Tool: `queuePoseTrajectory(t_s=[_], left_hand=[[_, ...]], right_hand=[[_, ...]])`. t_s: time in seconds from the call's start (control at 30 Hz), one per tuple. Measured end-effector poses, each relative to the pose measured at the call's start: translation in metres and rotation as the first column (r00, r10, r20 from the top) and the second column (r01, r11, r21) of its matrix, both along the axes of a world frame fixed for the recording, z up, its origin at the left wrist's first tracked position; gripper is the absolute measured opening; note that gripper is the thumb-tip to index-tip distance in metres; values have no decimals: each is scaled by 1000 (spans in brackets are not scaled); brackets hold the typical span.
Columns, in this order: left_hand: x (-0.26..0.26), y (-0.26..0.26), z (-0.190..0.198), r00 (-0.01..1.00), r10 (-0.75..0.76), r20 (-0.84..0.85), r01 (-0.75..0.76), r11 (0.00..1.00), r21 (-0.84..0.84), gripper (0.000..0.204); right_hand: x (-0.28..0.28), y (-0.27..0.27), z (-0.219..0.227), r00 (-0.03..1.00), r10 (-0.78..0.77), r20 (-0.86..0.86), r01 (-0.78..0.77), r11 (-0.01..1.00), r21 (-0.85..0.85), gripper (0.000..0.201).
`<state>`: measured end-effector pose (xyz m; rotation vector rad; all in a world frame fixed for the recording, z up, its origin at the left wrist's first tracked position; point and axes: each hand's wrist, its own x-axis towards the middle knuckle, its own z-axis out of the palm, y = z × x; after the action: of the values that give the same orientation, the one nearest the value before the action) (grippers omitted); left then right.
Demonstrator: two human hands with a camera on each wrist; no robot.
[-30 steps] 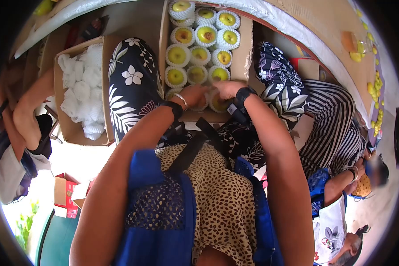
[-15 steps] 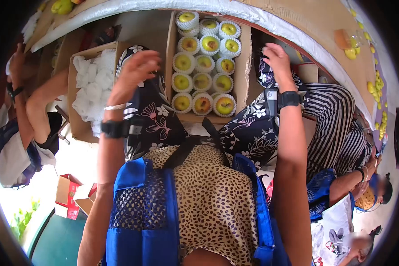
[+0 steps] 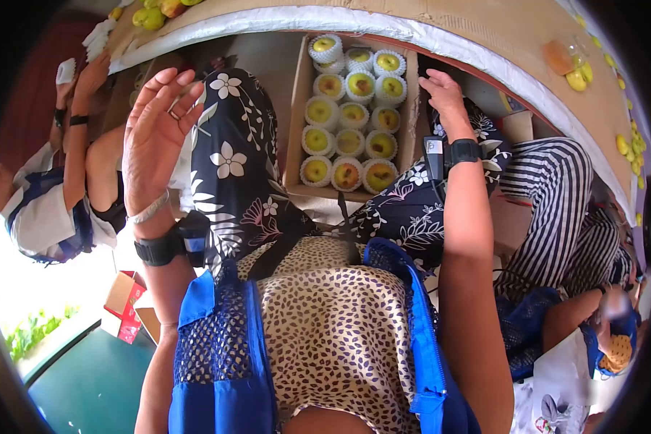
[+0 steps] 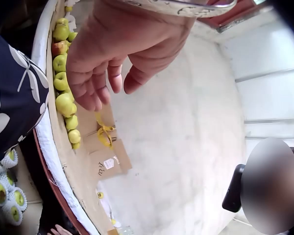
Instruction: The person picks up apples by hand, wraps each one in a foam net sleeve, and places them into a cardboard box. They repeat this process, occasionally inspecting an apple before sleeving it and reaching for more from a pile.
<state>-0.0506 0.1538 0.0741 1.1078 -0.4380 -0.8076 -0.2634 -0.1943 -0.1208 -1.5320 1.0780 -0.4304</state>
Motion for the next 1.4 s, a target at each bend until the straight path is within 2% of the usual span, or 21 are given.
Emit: queuePoseTrajectory(t_s=[0.13,0.23,0.3,0.37,0.43,0.5,0.53,0.57,0.63,0.67,0.7,0.77,0.83,0.87,0.97,1.03,1.07,1.1,1.17,1.3,1.4], left_hand=[[-4,22,-8,996,26,-82,-26,1000,-5,27],[-4,27,-7,995,93,-41,-92,995,28,25],[-2,25,-11,998,65,16,-65,998,5,25],[-6,11,-16,985,108,138,-122,988,99,25],[-27,-17,-16,968,81,239,-132,970,206,25],[-44,-43,-29,913,-210,349,61,917,393,28],[-50,-58,-52,815,-350,461,137,890,434,30],[-56,-70,-83,683,-476,554,198,851,487,32],[-73,-91,-139,290,-718,632,152,687,711,44],[-87,-101,-169,139,-796,589,57,601,798,48],[-103,-105,-201,-5,-860,510,-52,510,859,53],[-119,-98,-274,139,-815,562,59,573,817,54],[-130,-87,-288,159,-782,603,1,611,792,49],[-140,-83,-290,173,-766,619,-22,626,780,46],[-146,-87,-286,396,-804,443,93,515,852,44],[-155,-90,-304,354,-786,508,-34,532,846,44],[-164,-89,-316,332,-777,536,-89,539,837,44],[-166,-91,-312,341,-772,536,-86,542,836,44],[-161,-88,-302,366,-759,538,-92,546,832,43],[-155,-92,-308,341,-818,463,-70,469,881,38],[-146,-88,-302,366,-841,398,-20,421,907,39]], right_hand=[[3,5,-4,998,69,12,-69,998,-15,43],[4,11,-6,954,290,-72,-295,951,-94,38],[3,24,-7,878,461,-127,-463,886,12,30],[5,33,-22,739,654,-162,-663,749,2,28],[10,49,-28,629,741,-235,-738,664,120,34],[10,52,-54,467,845,-261,-867,496,52,36],[11,58,-49,424,848,-317,-888,459,42,37],[13,64,-48,321,853,-412,-920,385,79,36],[21,74,-49,102,818,-566,-957,237,170,36],[21,75,-74,36,796,-605,-950,215,227,37],[22,89,-40,75,741,-667,-921,308,240,38],[16,98,-80,60,681,-730,-889,368,271,46],[19,110,-50,50,733,-678,-844,394,364,53],[21,115,-35,18,767,-641,-845,354,400,60],[11,133,-46,88,706,-703,-833,439,337,53],[8,138,-56,87,647,-758,-815,483,319,46],[12,137,-55,54,664,-746,-790,485,374,45],[15,135,-51,18,679,-734,-762,484,429,45],[6,139,-75,45,656,-753,-775,499,388,42],[12,140,-69,44,645,-763,-775,504,382,39],[10,144,-75,55,636,-770,-768,519,374,38]])
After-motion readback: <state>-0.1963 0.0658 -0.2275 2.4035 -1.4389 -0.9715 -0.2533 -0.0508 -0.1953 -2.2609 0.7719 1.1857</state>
